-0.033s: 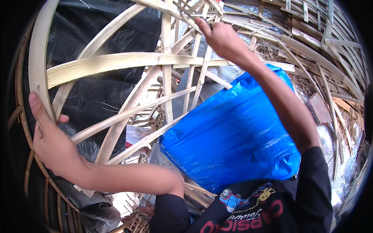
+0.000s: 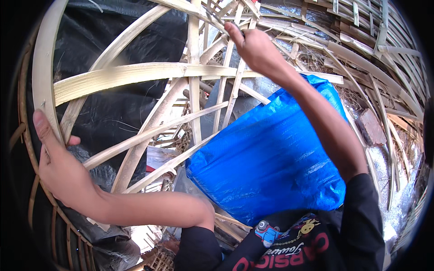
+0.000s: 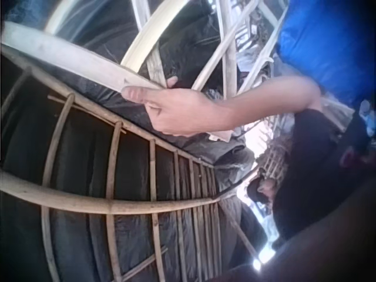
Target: The person constructs a wooden lattice frame by hand using thin bamboo strips, positioning the strips into a grid and securing them with a tool.
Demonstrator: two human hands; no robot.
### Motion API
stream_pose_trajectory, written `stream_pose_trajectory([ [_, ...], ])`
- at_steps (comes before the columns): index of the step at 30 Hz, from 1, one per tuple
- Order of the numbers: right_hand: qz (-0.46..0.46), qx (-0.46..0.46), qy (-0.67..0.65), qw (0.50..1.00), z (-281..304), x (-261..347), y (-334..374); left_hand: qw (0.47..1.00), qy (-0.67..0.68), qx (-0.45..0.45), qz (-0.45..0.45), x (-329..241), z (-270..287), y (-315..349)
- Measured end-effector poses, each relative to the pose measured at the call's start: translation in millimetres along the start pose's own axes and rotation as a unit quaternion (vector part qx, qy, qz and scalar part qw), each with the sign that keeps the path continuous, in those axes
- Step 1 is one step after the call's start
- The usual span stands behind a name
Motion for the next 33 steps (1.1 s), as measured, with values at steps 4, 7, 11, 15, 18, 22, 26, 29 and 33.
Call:
stream_pose_trajectory([
  [4,-0.049,-0.048,-0.091,0.994,-22.4,-24.2,1.9,1.0,0.011,0.005,-0.003,-1.1,-4.3,4.1],
  [7,-0.061,-0.05,-0.091,0.993,-31.6,-25.7,5.3,1.0,0.011,-0.002,-0.004,9.0,-7.1,-3.3],
  [11,-0.029,-0.081,-0.089,0.992,-35.7,-33.8,5.5,0.994,0.109,-0.03,-0.003,10.8,-13.5,6.8],
  [15,-0.019,-0.022,-0.08,0.996,-32.5,-9.1,5.8,0.998,0.067,0.003,-0.002,10.1,-18.2,-6.2],
  [18,0.007,-0.055,-0.074,0.996,-26.7,-11.7,5.8,0.996,0.086,-0.018,-0.019,11.5,-21.9,-7.5],
  [22,-0.116,0.028,-0.087,0.989,-29.4,-9.8,4.3,0.998,0.057,-0.025,0.001,14.8,-22.8,-7.9],
  [26,-0.031,-0.063,0.012,0.997,-35.7,-54.2,-11.8,0.997,0.072,-0.017,0.005,15.4,-23.0,-2.2],
  [29,-0.064,0.003,0.011,0.998,-13.8,-70.4,-17.2,0.994,0.106,-0.007,-0.026,7.8,-19.3,-6.1],
  [33,-0.077,-0.015,0.043,0.996,-11.8,-82.7,-6.9,0.995,0.091,-0.035,-0.015,20.0,-17.6,-1.1],
])
Point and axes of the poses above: each hand's wrist, its own y-axis away from the middle knuckle, its own z-axis out of the back of the hand, x = y × z, the point moved 2 cm from there along -y, towards the middle knuckle, and after that the axes turned 11 degrees about -y, right-handed, at the moved point
